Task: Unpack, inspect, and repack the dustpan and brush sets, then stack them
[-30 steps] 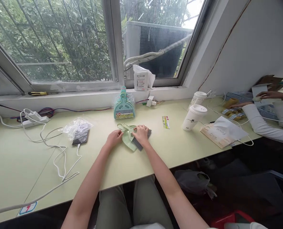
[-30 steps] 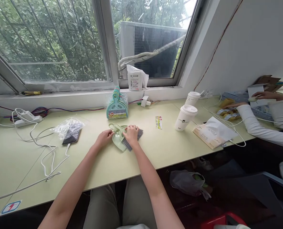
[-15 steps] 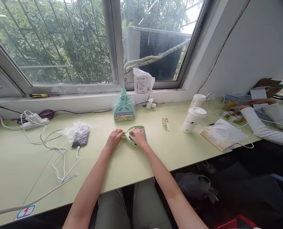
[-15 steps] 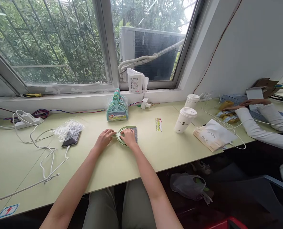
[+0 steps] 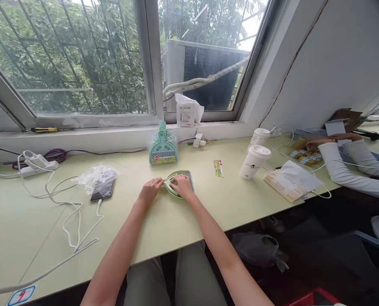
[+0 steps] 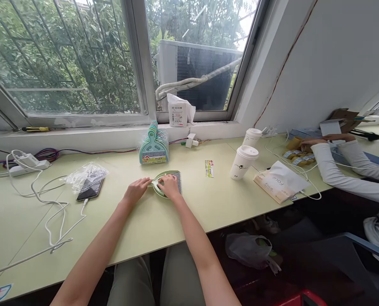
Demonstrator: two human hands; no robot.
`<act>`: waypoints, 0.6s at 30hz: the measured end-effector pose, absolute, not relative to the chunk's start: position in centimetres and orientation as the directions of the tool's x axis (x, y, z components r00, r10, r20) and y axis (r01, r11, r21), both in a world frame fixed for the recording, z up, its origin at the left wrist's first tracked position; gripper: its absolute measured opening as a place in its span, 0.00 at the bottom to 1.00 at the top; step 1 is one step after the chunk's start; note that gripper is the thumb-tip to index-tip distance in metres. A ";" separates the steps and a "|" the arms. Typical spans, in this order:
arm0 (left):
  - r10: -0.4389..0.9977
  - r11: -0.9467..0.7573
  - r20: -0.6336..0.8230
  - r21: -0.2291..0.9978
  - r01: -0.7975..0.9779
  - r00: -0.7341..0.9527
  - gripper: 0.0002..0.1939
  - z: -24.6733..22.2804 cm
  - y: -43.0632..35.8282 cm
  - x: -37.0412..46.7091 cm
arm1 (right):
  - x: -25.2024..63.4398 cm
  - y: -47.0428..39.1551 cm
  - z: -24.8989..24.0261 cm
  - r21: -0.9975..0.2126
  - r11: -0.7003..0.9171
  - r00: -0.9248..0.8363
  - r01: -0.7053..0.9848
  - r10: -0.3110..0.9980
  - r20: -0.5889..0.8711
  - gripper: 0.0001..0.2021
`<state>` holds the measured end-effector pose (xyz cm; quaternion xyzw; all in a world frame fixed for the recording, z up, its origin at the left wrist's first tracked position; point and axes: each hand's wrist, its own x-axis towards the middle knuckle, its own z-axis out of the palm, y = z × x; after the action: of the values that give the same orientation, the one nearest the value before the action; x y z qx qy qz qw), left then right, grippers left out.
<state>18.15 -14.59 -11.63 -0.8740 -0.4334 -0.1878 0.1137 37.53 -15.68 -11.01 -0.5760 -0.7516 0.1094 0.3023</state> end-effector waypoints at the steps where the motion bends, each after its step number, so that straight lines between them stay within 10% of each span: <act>1: 0.700 -0.614 0.429 -0.047 0.788 0.571 0.24 -11.5 -14.7 18.2 | 37.5 -15.6 -11.1 -0.503 0.318 -0.157 0.804 0.929 0.335 0.04; 18: 0.735 -0.645 0.363 0.116 0.755 0.573 0.26 -10.6 -15.2 19.2 | 37.8 -15.2 -11.3 -0.445 0.323 -0.183 0.835 0.926 0.329 0.04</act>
<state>19.15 -15.25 -10.56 -0.8864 -0.4203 -0.1925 0.0256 37.78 -15.21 -11.26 -0.5758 -0.7648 0.0821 0.2772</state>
